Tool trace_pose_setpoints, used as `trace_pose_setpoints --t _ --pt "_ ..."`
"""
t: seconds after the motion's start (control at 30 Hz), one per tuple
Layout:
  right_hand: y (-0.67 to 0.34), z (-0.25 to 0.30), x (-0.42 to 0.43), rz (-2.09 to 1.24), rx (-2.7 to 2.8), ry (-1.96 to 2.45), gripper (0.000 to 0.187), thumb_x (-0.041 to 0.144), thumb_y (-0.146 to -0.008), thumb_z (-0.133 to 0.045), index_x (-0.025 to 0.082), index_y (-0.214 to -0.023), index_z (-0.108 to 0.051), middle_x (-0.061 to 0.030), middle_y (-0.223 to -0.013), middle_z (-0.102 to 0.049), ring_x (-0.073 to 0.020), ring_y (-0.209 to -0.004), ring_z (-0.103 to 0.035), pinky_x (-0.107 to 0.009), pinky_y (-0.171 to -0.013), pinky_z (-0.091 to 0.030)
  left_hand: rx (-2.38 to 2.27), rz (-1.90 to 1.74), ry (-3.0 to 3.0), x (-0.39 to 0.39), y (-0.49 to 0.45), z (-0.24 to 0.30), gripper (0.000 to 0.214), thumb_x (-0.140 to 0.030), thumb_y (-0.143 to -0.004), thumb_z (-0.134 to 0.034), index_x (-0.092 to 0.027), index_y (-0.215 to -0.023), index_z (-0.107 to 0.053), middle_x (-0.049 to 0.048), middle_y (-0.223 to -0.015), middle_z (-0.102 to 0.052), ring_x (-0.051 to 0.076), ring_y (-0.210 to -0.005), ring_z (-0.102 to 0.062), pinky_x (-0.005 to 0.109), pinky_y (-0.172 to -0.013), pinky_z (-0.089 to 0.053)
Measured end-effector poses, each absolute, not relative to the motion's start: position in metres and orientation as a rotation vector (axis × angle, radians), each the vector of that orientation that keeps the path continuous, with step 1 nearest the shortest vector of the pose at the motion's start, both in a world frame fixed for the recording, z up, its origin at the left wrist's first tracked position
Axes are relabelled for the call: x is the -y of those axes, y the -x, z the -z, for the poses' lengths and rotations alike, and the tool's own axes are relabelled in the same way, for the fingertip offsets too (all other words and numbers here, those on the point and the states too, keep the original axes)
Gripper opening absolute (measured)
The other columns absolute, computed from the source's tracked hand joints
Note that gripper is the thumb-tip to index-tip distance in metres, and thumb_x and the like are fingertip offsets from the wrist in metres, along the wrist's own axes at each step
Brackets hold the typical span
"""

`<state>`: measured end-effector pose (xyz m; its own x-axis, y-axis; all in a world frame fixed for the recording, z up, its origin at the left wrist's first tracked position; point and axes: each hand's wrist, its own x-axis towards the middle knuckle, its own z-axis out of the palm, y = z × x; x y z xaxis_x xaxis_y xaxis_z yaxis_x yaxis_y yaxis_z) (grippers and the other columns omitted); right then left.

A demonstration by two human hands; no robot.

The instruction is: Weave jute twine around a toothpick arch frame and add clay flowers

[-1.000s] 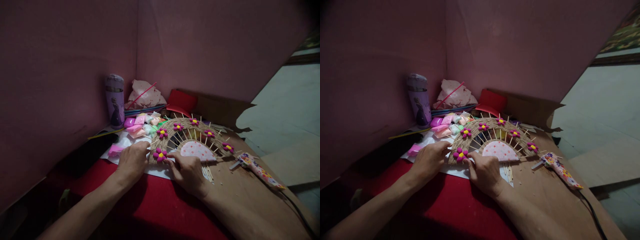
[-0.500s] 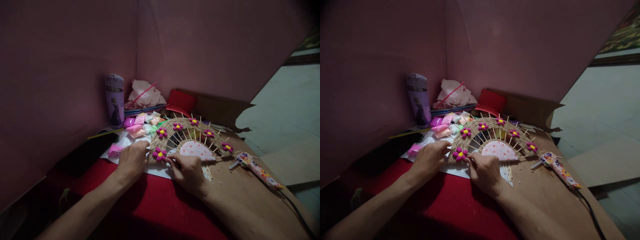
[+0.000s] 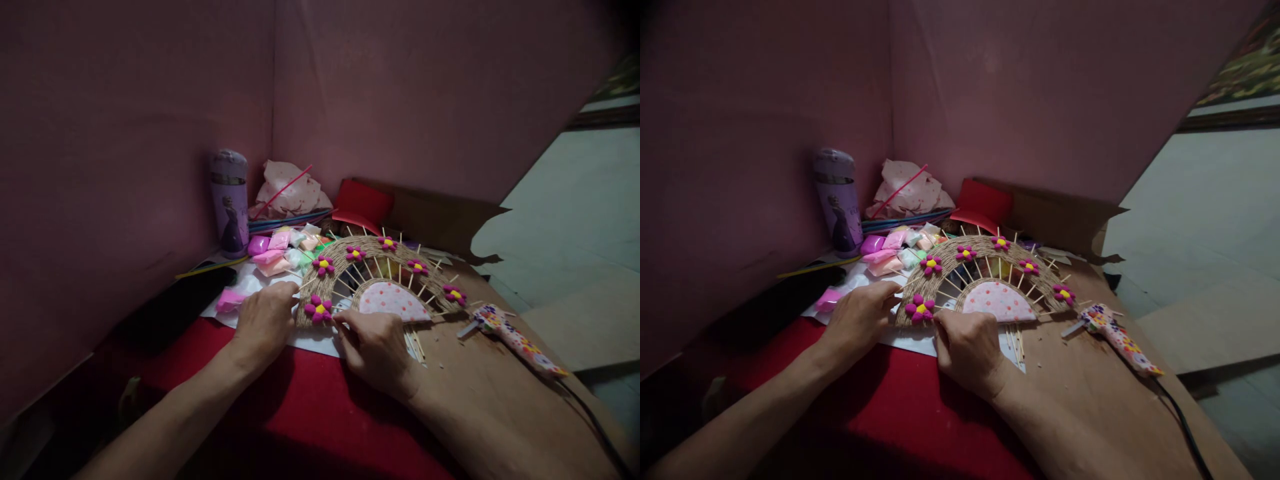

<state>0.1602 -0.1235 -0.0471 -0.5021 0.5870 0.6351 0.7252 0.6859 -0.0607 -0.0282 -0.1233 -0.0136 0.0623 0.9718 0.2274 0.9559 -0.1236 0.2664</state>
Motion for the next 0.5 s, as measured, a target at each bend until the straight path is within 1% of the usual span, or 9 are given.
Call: trace_pose_setpoints --t 0.23,0.4,0.5 --pt "-0.159 0.0473 0.1262 0.292 2.308 0.984 0.017 0.018 -0.078 -0.049 0.017 -0.086 -0.065 -0.0009 -0.062 -0.067 -0.014 -0.051 -0.059 -0.026 -0.052 -0.031 -2.074 -0.531 -2.264 0.1238 0.028 0.0139 0.016 -0.023 -0.083 -0.045 -0.023 -0.085 -0.061 0.0031 -0.086 -0.068 0.021 -0.081 -0.062 0.028 -0.057 -0.03" --pt "-0.16 0.0443 0.1252 0.387 2.279 0.95 0.017 0.02 -0.08 -0.048 0.016 -0.077 -0.064 -0.0009 -0.056 -0.063 -0.013 -0.047 -0.055 -0.027 -0.051 -0.031 -2.132 -0.484 -2.298 0.12 0.0271 0.0189 0.017 -0.021 -0.083 -0.045 -0.024 -0.09 -0.061 0.0032 -0.088 -0.068 0.021 -0.081 -0.062 0.028 -0.057 -0.033" --pt "-0.162 0.0414 0.1234 0.45 2.259 0.897 0.019 0.019 -0.081 -0.046 0.016 -0.075 -0.063 -0.001 -0.055 -0.062 -0.0124 -0.047 -0.054 -0.027 -0.051 -0.032 -2.192 -0.515 -2.35 0.1166 0.0264 0.0226 0.018 -0.021 -0.085 -0.042 -0.023 -0.09 -0.06 0.0035 -0.088 -0.067 0.02 -0.077 -0.063 0.028 -0.056 -0.034"
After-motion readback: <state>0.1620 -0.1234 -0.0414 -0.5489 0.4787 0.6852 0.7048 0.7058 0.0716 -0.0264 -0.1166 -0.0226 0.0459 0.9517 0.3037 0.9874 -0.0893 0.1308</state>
